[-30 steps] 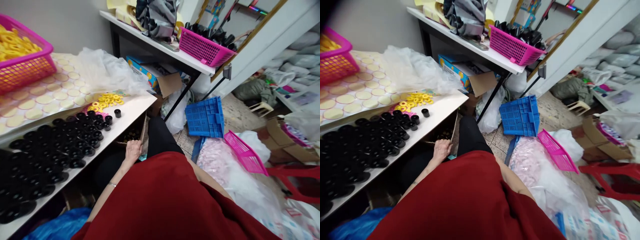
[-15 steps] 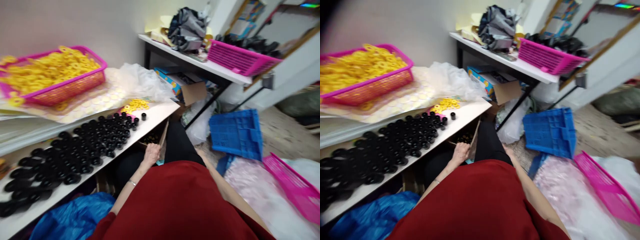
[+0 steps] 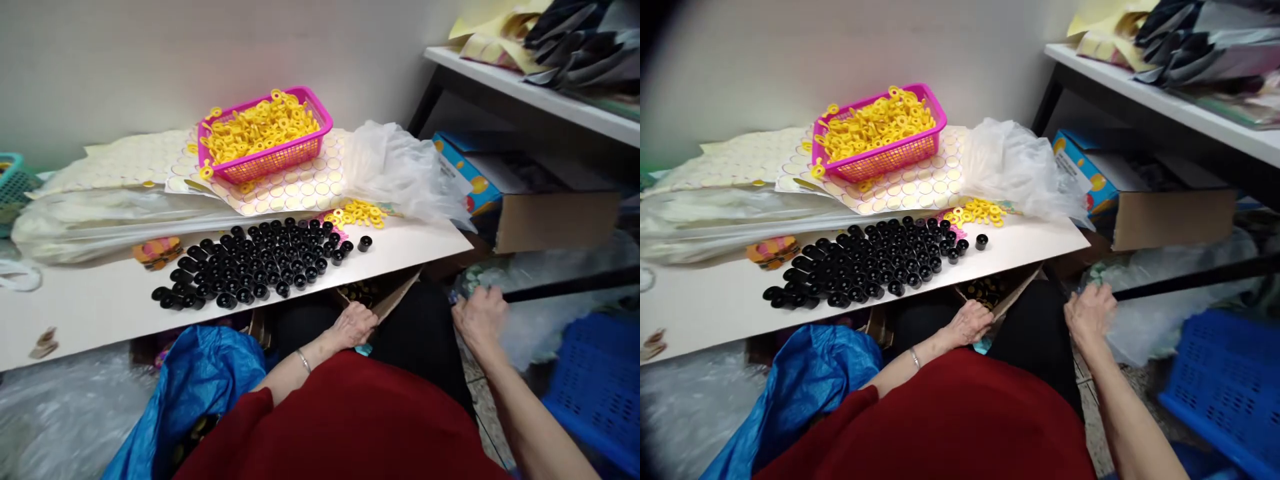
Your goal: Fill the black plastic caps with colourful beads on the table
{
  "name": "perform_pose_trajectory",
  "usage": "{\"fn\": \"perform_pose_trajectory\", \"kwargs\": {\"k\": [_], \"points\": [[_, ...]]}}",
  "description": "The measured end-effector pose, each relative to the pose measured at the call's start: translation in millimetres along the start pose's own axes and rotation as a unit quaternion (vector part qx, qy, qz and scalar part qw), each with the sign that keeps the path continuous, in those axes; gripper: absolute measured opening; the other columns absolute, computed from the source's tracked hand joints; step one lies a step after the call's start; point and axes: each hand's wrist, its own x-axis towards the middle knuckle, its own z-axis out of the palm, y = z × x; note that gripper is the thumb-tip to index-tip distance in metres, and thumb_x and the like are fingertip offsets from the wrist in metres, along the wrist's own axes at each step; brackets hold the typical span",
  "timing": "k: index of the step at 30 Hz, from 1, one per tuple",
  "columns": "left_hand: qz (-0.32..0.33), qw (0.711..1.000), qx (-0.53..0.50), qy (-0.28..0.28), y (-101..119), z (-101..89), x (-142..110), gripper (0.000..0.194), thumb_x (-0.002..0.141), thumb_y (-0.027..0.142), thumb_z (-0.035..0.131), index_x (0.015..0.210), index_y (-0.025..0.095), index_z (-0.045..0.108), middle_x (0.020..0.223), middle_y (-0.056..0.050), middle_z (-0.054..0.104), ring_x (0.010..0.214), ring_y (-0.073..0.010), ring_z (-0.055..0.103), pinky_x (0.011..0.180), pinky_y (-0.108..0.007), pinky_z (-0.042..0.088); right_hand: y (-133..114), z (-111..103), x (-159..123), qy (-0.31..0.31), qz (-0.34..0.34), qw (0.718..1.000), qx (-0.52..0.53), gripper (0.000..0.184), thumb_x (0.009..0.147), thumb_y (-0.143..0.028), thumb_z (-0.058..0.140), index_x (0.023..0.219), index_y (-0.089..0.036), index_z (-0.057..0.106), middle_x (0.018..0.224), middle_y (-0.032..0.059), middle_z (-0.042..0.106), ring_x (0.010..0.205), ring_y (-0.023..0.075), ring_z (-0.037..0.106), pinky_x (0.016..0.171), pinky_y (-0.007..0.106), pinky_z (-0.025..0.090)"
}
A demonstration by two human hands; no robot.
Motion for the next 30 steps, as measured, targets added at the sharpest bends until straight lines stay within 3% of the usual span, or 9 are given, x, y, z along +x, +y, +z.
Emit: {"fn": "perform_pose_trajectory", "kwargs": {"k": [2,5,8,10,12,17,22,26,30], "points": [[0.016,0.999,-0.020,0.030,-0.3,1.7,2.0,0.019,0.094,0.034,0.060,0.095,0.015,0.063,0.084,-0.006,0.065,0.083,-0.0199,0.058,0.079,-0.035,0.044,-19.2,0.1,17.4,0.008,-0.056,0.997,0.046,0.042,0.092,-0.038,0.045,0.117,-0.008,0.060,0.134,0.0327,0.052,0.122,0.0439,0.054,0.092,0.061,0.050],[0.023,0.982,-0.070,0.174,2.2,-2.1,8.0,0.035,0.092,0.048,0.062,0.093,0.013,0.063,0.078,-0.006,0.066,0.072,-0.0175,0.058,0.070,-0.032,0.046,-79.9,2.5,39.1,-0.026,-0.183,0.967,0.174,0.037,0.093,-0.041,0.050,0.119,-0.016,0.060,0.133,0.0226,0.057,0.108,0.0317,0.063,0.086,0.047,0.057],[-0.020,0.937,-0.091,0.338,6.2,-17.6,17.1,0.025,0.094,0.037,0.063,0.098,0.012,0.063,0.076,-0.006,0.068,0.068,-0.0159,0.059,0.066,-0.031,0.050,-140.2,12.3,60.9,-0.095,-0.231,0.934,0.257,0.048,0.091,-0.044,0.054,0.130,-0.017,0.055,0.137,0.0205,0.055,0.091,0.0253,0.066,0.077,0.041,0.058],[-0.065,0.912,-0.083,0.397,7.6,-32.5,23.4,0.014,0.094,0.026,0.060,0.101,0.014,0.063,0.077,-0.005,0.069,0.069,-0.0158,0.061,0.067,-0.031,0.052,-164.3,22.8,74.8,-0.134,-0.237,0.923,0.271,0.055,0.086,-0.044,0.059,0.133,-0.016,0.053,0.133,0.0195,0.057,0.093,0.0269,0.066,0.077,0.041,0.057],[-0.100,0.898,-0.069,0.423,7.8,-46.5,28.9,0.010,0.094,0.020,0.059,0.102,0.016,0.063,0.077,-0.005,0.069,0.068,-0.0156,0.062,0.066,-0.031,0.054,-174.1,33.2,84.0,-0.172,-0.232,0.918,0.272,0.047,0.084,-0.039,0.058,0.126,-0.017,0.058,0.121,0.0166,0.064,0.093,0.0284,0.065,0.077,0.042,0.056],[-0.136,0.902,-0.034,0.408,8.8,-58.4,42.7,0.017,0.092,0.014,0.054,0.108,0.017,0.061,0.080,-0.005,0.070,0.072,-0.0171,0.065,0.069,-0.033,0.056,-158.1,35.5,74.6,-0.170,-0.185,0.892,0.377,0.030,0.083,-0.037,0.059,0.107,-0.020,0.064,0.097,0.0084,0.067,0.085,0.0235,0.064,0.079,0.038,0.054],[-0.268,0.900,-0.076,0.336,7.2,-53.8,69.3,0.050,0.086,0.019,0.055,0.136,0.013,0.048,0.127,-0.019,0.065,0.117,-0.0308,0.063,0.098,-0.050,0.055,-127.9,6.7,42.4,-0.180,-0.116,0.856,0.471,0.036,0.084,-0.051,0.068,0.104,-0.021,0.066,0.085,0.0022,0.067,0.067,0.0157,0.058,0.065,0.031,0.052],[-0.263,0.920,-0.186,0.222,-4.7,-61.1,89.9,0.039,0.081,0.017,0.055,0.120,0.017,0.061,0.111,-0.011,0.071,0.103,-0.0270,0.064,0.094,-0.044,0.054,-113.0,-7.9,40.3,-0.195,-0.115,0.846,0.483,0.036,0.081,-0.052,0.071,0.099,-0.021,0.068,0.083,0.0013,0.069,0.066,0.0149,0.059,0.064,0.030,0.053],[-0.288,0.902,-0.238,0.215,-13.2,-67.9,99.1,0.027,0.083,0.019,0.063,0.110,0.019,0.067,0.102,-0.006,0.072,0.096,-0.0227,0.063,0.089,-0.037,0.053,-107.4,-5.6,66.3,-0.230,-0.153,0.831,0.482,0.034,0.084,-0.051,0.067,0.099,-0.021,0.070,0.086,0.0029,0.070,0.068,0.0150,0.061,0.063,0.029,0.053]]}}
